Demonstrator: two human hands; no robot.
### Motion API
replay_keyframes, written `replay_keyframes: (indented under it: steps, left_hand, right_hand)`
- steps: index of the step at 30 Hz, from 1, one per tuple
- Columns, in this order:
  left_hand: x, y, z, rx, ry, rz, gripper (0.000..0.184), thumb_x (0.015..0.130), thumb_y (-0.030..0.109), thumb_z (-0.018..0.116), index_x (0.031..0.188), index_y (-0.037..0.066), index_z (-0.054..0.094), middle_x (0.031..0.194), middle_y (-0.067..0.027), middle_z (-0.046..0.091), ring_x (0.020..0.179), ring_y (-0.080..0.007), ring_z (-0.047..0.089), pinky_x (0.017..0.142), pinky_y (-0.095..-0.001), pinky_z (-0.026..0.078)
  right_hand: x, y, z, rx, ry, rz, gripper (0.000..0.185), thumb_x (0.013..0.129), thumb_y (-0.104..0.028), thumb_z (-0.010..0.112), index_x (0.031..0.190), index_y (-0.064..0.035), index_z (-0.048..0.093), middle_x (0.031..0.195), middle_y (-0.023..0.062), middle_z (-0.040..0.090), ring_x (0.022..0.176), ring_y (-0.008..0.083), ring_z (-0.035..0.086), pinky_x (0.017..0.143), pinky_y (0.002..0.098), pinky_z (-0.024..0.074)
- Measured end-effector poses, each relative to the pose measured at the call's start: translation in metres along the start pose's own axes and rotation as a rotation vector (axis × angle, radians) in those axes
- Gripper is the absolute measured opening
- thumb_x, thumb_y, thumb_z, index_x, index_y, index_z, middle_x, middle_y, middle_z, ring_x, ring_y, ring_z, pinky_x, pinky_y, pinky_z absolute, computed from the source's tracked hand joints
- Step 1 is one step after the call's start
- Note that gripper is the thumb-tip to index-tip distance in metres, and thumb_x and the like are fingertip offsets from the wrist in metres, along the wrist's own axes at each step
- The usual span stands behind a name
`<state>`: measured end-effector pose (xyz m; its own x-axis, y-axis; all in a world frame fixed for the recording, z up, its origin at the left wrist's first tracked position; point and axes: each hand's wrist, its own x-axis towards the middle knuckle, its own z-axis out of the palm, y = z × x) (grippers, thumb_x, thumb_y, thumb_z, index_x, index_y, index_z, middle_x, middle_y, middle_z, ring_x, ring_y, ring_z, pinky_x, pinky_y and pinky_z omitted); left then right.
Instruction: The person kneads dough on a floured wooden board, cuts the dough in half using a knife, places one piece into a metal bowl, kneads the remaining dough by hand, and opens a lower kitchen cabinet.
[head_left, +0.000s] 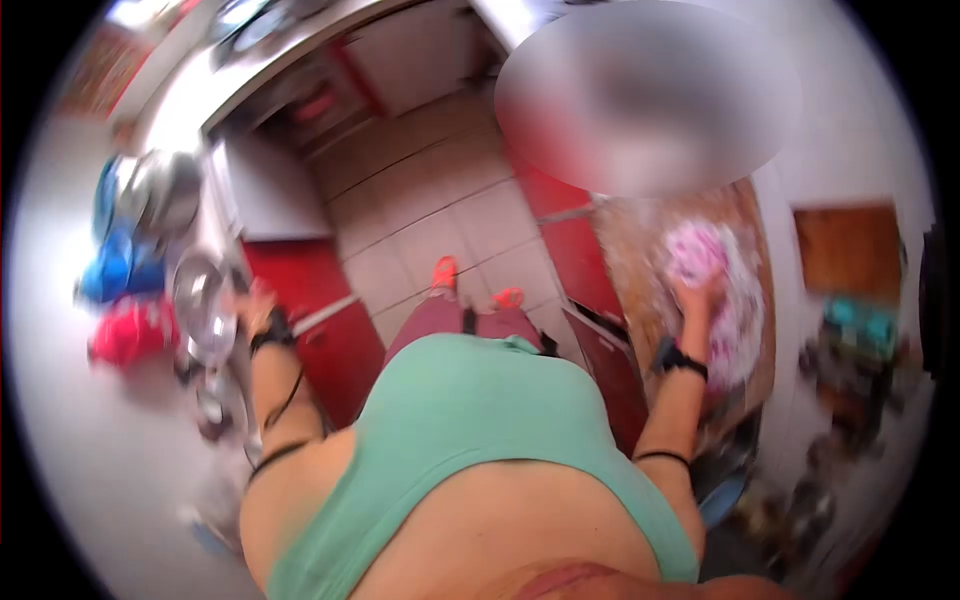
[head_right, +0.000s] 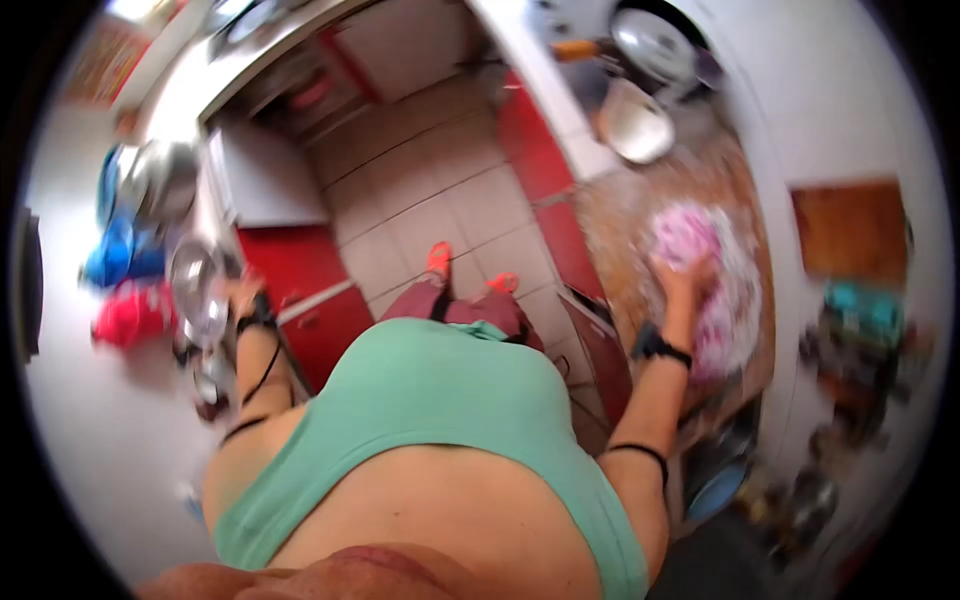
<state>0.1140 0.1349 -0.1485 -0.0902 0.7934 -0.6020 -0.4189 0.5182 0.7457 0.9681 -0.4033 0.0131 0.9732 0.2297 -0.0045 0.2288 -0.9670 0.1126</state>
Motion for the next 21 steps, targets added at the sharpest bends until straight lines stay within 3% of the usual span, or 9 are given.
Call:
replay_keyframes:
  steps: [2,5,11,13,15,17,18,19,21]
  left_hand:
    - [-0.009,0.018,-0.001,-0.278,0.218,-0.230,0.109,0.081,0.094,0.042,0.151,0.010,0.049,0.157,-0.0197,0.048,0.144,-0.0415,0.042,0.121,-0.0627,0.030]
    - [-0.005,0.032,-0.007,-0.021,0.430,-0.138,0.077,0.087,0.067,0.048,0.137,0.009,0.057,0.136,-0.0141,0.057,0.121,-0.0342,0.051,0.103,-0.0544,0.039]
    - [-0.029,0.038,0.038,0.632,0.480,0.004,0.020,0.099,0.014,0.058,0.109,0.006,0.073,0.093,-0.0029,0.074,0.075,-0.0196,0.068,0.066,-0.0377,0.055]
    - [-0.021,0.030,0.041,-0.251,0.421,-0.174,0.027,0.097,0.010,0.051,0.112,0.004,0.073,0.101,-0.0020,0.073,0.079,-0.0196,0.067,0.075,-0.0338,0.056]
    - [-0.036,0.008,0.072,-0.028,0.371,-0.151,0.026,0.096,0.010,0.049,0.108,0.005,0.072,0.099,-0.0040,0.071,0.081,-0.0211,0.068,0.073,-0.0358,0.056]
    - [-0.060,-0.012,0.110,0.114,0.237,-0.111,0.039,0.096,0.013,0.043,0.122,0.006,0.071,0.102,-0.0069,0.075,0.073,-0.0204,0.066,0.063,-0.0314,0.053]
    - [-0.093,-0.023,0.140,0.140,0.192,-0.079,0.032,0.095,0.017,0.045,0.112,0.009,0.071,0.100,-0.0059,0.074,0.076,-0.0202,0.067,0.062,-0.0316,0.052]
    - [-0.123,-0.033,0.174,0.169,0.149,-0.047,0.027,0.095,0.022,0.047,0.103,0.011,0.071,0.099,-0.0049,0.073,0.080,-0.0201,0.068,0.061,-0.0318,0.052]
    - [-0.137,-0.050,0.206,0.332,-0.068,-0.142,0.028,0.097,0.026,0.047,0.107,0.011,0.068,0.092,-0.0047,0.074,0.071,-0.0155,0.064,0.054,-0.0271,0.044]
  right_hand:
    - [-0.007,-0.014,-0.008,0.073,-0.072,0.066,0.143,0.060,-0.065,0.093,0.170,-0.0156,0.015,0.168,0.0360,0.025,0.157,0.0523,0.023,0.127,0.0585,0.0277]
    - [-0.031,-0.043,-0.051,0.160,-0.126,0.164,0.144,0.060,-0.055,0.098,0.171,-0.0250,0.011,0.173,0.0335,0.014,0.160,0.0519,0.016,0.125,0.0629,0.0286]
    - [-0.027,-0.028,-0.044,0.120,-0.135,0.185,0.141,0.066,-0.051,0.098,0.172,-0.0298,0.007,0.175,0.0303,0.011,0.160,0.0534,0.013,0.125,0.0654,0.0283]
    - [-0.021,-0.021,-0.045,0.099,-0.104,0.068,0.138,0.068,-0.050,0.097,0.172,-0.0285,0.010,0.177,0.0260,0.011,0.161,0.0530,0.012,0.126,0.0664,0.0266]
    - [-0.007,-0.009,-0.036,0.141,-0.066,0.038,0.136,0.068,-0.048,0.096,0.172,-0.0324,0.010,0.177,0.0259,0.012,0.161,0.0532,0.013,0.125,0.0649,0.0291]
    - [0.006,-0.010,-0.049,0.127,-0.199,0.059,0.131,0.070,-0.043,0.094,0.171,-0.0367,0.011,0.176,0.0258,0.014,0.160,0.0533,0.015,0.124,0.0630,0.0336]
    - [0.018,0.001,-0.034,0.140,-0.134,0.006,0.124,0.070,-0.036,0.091,0.170,-0.0364,0.018,0.174,0.0279,0.021,0.155,0.0538,0.031,0.120,0.0589,0.0420]
    - [0.029,0.011,-0.032,0.144,-0.140,0.017,0.124,0.070,-0.036,0.091,0.170,-0.0364,0.018,0.174,0.0279,0.021,0.155,0.0538,0.031,0.120,0.0589,0.0420]
    - [0.051,0.030,-0.033,0.354,-0.227,-0.053,0.118,0.069,-0.032,0.089,0.168,-0.0322,0.025,0.170,0.0308,0.028,0.144,0.0547,0.047,0.115,0.0557,0.0479]
